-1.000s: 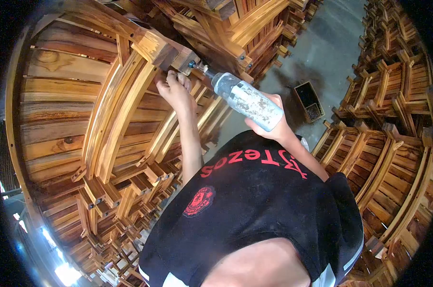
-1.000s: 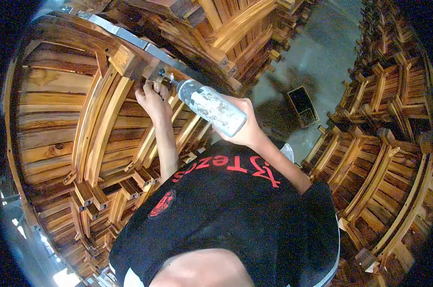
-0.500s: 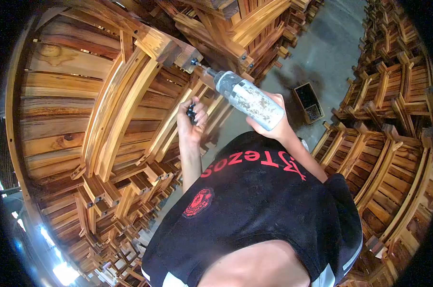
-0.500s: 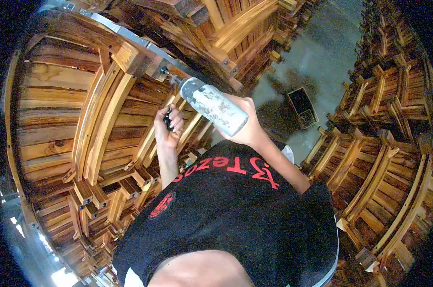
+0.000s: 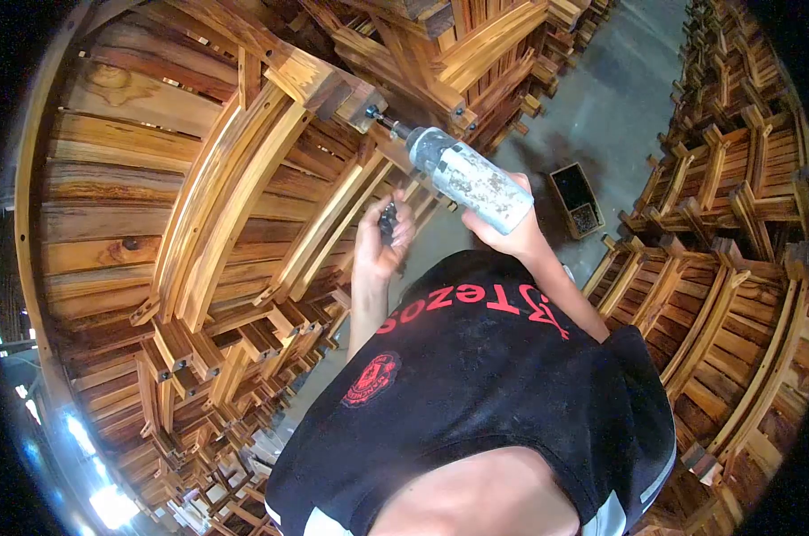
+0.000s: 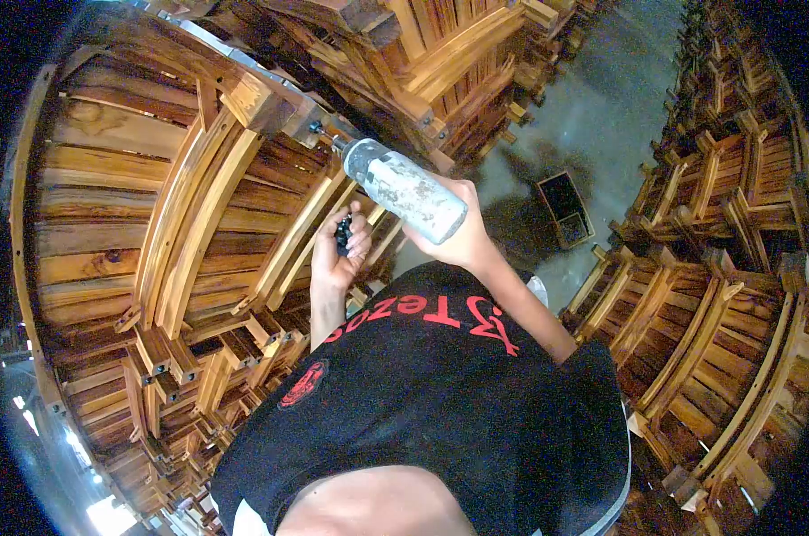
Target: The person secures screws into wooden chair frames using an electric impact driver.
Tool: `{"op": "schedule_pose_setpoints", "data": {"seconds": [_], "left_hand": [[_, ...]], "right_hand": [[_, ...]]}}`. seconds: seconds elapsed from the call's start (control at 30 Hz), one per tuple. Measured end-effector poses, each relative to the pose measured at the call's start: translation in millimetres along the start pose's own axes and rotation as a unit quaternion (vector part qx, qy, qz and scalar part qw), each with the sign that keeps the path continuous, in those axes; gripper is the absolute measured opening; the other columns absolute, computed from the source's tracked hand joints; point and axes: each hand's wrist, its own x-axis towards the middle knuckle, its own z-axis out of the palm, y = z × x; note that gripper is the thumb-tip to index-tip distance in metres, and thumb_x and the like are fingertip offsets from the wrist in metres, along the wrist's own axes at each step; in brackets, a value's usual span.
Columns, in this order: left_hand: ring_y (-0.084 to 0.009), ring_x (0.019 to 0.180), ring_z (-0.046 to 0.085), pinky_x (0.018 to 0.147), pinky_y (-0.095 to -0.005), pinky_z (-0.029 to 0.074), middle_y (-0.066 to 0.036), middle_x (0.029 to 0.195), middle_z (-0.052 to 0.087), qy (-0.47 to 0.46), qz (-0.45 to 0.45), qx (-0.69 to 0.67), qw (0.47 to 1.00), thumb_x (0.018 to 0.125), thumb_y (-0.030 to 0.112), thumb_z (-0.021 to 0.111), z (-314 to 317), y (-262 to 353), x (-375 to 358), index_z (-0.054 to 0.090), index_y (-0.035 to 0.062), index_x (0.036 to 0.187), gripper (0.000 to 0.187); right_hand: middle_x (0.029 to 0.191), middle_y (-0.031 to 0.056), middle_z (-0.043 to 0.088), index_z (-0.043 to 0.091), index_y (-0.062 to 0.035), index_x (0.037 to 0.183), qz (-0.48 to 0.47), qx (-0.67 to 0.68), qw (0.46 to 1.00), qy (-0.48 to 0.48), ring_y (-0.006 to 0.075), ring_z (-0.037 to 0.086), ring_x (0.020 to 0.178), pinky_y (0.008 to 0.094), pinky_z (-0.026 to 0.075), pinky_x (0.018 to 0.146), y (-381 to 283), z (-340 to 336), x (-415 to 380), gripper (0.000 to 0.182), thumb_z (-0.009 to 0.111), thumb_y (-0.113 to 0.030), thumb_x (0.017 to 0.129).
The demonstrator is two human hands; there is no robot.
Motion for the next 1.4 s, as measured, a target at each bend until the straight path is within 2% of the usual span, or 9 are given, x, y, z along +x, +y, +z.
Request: {"op": "schedule_pose_setpoints", "data": {"seconds": [0.23,0.33,0.43,0.57,0.63,0.73,0.9,1.17,1.4], "left_hand": [[-0.0079,0.051,0.037,0.041,-0.0203,0.027,0.002,0.064,0.042,0.023,0.041,0.032,0.998,0.094,0.025,0.05,-4.5,-6.5,-0.5,0.052,0.0087,0.095,0.016],[-0.0073,0.053,0.038,0.042,-0.0195,0.027,0.003,0.066,0.043,0.056,0.053,0.034,0.996,0.093,0.022,0.052,-7.7,-7.7,0.2,0.053,0.0072,0.098,0.015],[-0.0072,0.053,0.036,0.044,-0.0193,0.029,0.002,0.067,0.043,0.08,0.077,0.032,0.993,0.092,0.015,0.053,2.4,-4.9,-6.4,0.052,0.0046,0.102,0.014],[-0.0068,0.053,0.037,0.044,-0.0185,0.029,0.002,0.069,0.045,0.071,0.11,0.018,0.991,0.09,0.01,0.052,22.4,5.3,-12.3,0.051,0.0033,0.107,0.018],[-0.0067,0.053,0.037,0.043,-0.0185,0.029,0.001,0.069,0.043,0.032,0.117,-0.015,0.992,0.091,0.01,0.052,29.9,11.9,-11.2,0.049,0.0025,0.108,0.02],[-0.0069,0.053,0.036,0.043,-0.0195,0.029,0.002,0.068,0.041,-0.054,0.119,-0.017,0.991,0.093,0.015,0.052,45.3,18.7,-9.6,0.049,0.003,0.107,0.019],[-0.006,0.052,0.035,0.042,-0.0196,0.029,0.001,0.069,0.042,-0.08,0.109,0.011,0.991,0.095,0.015,0.049,71.9,19.0,-8.9,0.05,0.0028,0.103,0.015],[-0.0048,0.048,0.034,0.04,-0.0184,0.026,0.005,0.062,0.039,-0.095,0.132,0.015,0.987,0.093,0.027,0.055,89.5,24.3,-8.7,0.054,0.0038,0.095,0.023],[-0.0048,0.045,0.031,0.04,-0.0189,0.023,0.006,0.053,0.034,-0.053,0.173,0.152,0.972,0.092,0.032,0.056,101.1,27.1,-15.4,0.057,0.0037,0.087,0.029]], "right_hand": [[0.084,0.0112,0.065,0.065,-0.0048,0.092,0.012,0.0,1.0,-0.013,0.0276,0.061,0.075,0.035,0.047,0.07,-1.3,-0.1,-1.2,0.033,0.067,-0.009,0.06],[0.087,0.0102,0.066,0.065,-0.0053,0.093,0.07,0.042,0.996,-0.031,0.027,0.062,0.077,0.0348,0.046,0.073,3.9,2.0,-3.8,0.033,0.067,-0.01,0.06],[0.08,0.0125,0.066,0.062,0.0022,0.093,-0.011,-0.01,1.0,-0.004,0.0221,0.066,0.069,0.0286,0.051,0.067,-0.3,-1.7,0.0,0.034,0.066,-0.007,0.06],[0.087,0.013,0.066,0.062,0.0014,0.095,-0.038,-0.04,0.998,-0.009,0.0239,0.065,0.078,0.0319,0.049,0.073,5.8,-7.3,-15.1,0.037,0.068,-0.009,0.059],[0.093,0.0126,0.066,0.062,0.0002,0.099,-0.082,-0.129,0.988,-0.014,0.0244,0.063,0.086,0.0337,0.047,0.081,29.7,-6.2,-37.8,0.042,0.071,-0.012,0.059],[0.102,0.0098,0.064,0.061,-0.0028,0.105,-0.087,-0.061,0.992,-0.06,0.0249,0.058,0.097,0.0354,0.039,0.09,14.3,-15.3,-34.4,0.049,0.074,-0.015,0.059],[0.084,-0.001,0.067,0.067,-0.014,0.084,-0.04,-0.134,0.99,-0.023,0.0212,0.061,0.083,0.0357,0.037,0.079,18.8,-16.3,-50.4,0.017,0.066,-0.014,0.066],[0.077,0.0022,0.066,0.065,-0.0107,0.081,-0.072,-0.123,0.989,-0.025,0.0234,0.062,0.076,0.0354,0.042,0.071,22.1,-24.4,-52.7,0.015,0.066,-0.011,0.065],[0.072,0.0062,0.064,0.063,-0.0059,0.08,-0.098,-0.047,0.993,-0.037,0.0258,0.06,0.06,0.0335,0.046,0.057,36.3,-20.1,-50.0,0.015,0.064,-0.009,0.065]]}}
